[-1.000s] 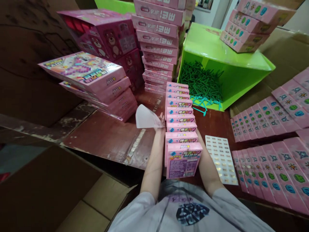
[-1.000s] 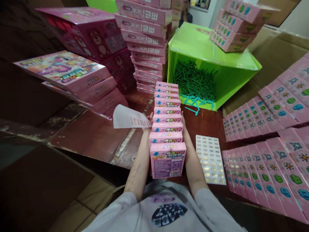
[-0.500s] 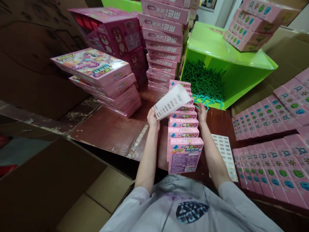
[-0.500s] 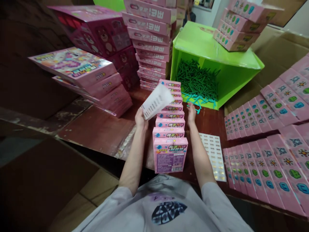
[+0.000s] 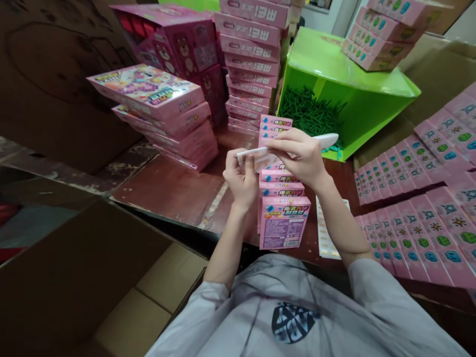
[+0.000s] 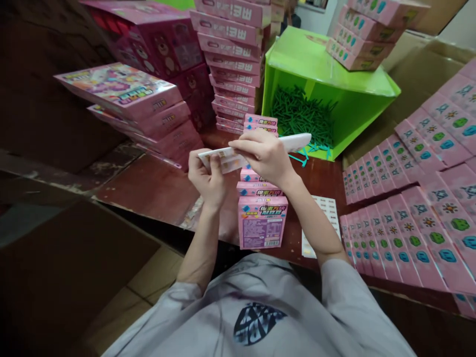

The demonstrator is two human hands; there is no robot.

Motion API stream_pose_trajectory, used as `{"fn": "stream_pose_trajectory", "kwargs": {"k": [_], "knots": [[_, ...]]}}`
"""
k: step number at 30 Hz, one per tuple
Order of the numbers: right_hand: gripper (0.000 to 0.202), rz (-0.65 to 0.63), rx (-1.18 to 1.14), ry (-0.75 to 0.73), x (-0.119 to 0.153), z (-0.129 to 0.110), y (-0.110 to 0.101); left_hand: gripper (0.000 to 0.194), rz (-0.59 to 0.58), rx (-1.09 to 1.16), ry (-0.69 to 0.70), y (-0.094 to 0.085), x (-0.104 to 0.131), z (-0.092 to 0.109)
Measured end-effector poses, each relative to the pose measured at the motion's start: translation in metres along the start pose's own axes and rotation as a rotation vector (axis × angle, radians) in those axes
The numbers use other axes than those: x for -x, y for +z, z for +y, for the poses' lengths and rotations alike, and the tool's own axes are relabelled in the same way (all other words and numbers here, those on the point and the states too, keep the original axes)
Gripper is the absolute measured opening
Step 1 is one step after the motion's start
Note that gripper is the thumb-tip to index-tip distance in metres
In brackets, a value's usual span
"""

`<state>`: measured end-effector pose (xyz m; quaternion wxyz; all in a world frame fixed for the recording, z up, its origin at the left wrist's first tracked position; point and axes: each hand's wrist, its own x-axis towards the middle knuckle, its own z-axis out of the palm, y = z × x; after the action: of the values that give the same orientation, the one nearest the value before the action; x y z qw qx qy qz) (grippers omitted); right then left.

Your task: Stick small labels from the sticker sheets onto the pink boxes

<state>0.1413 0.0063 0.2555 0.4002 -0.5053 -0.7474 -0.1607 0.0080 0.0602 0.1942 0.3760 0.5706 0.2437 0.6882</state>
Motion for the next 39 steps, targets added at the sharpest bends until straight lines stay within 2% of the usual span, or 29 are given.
{"fn": "stream_pose_trajectory", "kwargs": {"k": [5,11,14,17,19,22,26,31,33,35,36,37,39], "knots": [[0.025,0.041,-0.017,0.053,0.018,0.0,-0.005,0.037,-0.019,-0.032,-0.043,-0.003,0.009,0.012],[0.017,-0.006,0.014,-0.014,0.035,-0.012,-0.011,0.037,-0.042,-0.014,-0.144,0.001,0.016,0.026],[0.013,-0.037,0.013,-0.065,0.049,-0.019,-0.014,0.034,-0.036,-0.023,-0.195,-0.005,0.016,0.013],[0.011,0.009,0.004,0.074,0.061,-0.021,-0.018,0.031,0.085,-0.039,-0.247,-0.021,0.011,-0.012],[0.012,-0.073,-0.087,0.226,0.067,-0.016,-0.018,0.028,0.19,-0.047,-0.271,-0.035,0.009,-0.028],[0.013,-0.298,-0.266,0.362,0.074,0.0,-0.013,0.026,0.296,-0.039,-0.294,-0.051,0.009,-0.045],[0.011,-0.361,-0.269,0.427,0.084,0.018,0.001,0.025,0.305,-0.014,-0.329,-0.059,0.014,-0.048],[0.011,-0.384,0.029,0.343,0.092,0.023,0.008,0.03,0.29,-0.034,-0.341,-0.061,0.017,-0.043],[0.023,-0.395,0.072,0.331,0.095,0.024,0.006,0.031,0.297,-0.026,-0.332,-0.062,0.016,-0.042],[0.045,-0.337,0.053,0.314,0.097,0.022,0.001,0.032,0.317,-0.005,-0.308,-0.063,0.013,-0.04],[0.05,-0.253,0.043,0.305,0.097,0.02,-0.003,0.032,0.332,0.002,-0.29,-0.062,0.012,-0.039],[0.047,-0.124,0.049,0.292,0.097,0.017,-0.006,0.032,0.341,0.003,-0.268,-0.062,0.011,-0.037],[0.029,0.176,0.114,0.248,0.09,0.006,-0.012,0.033,0.326,-0.012,-0.217,-0.057,0.013,-0.029]]}}
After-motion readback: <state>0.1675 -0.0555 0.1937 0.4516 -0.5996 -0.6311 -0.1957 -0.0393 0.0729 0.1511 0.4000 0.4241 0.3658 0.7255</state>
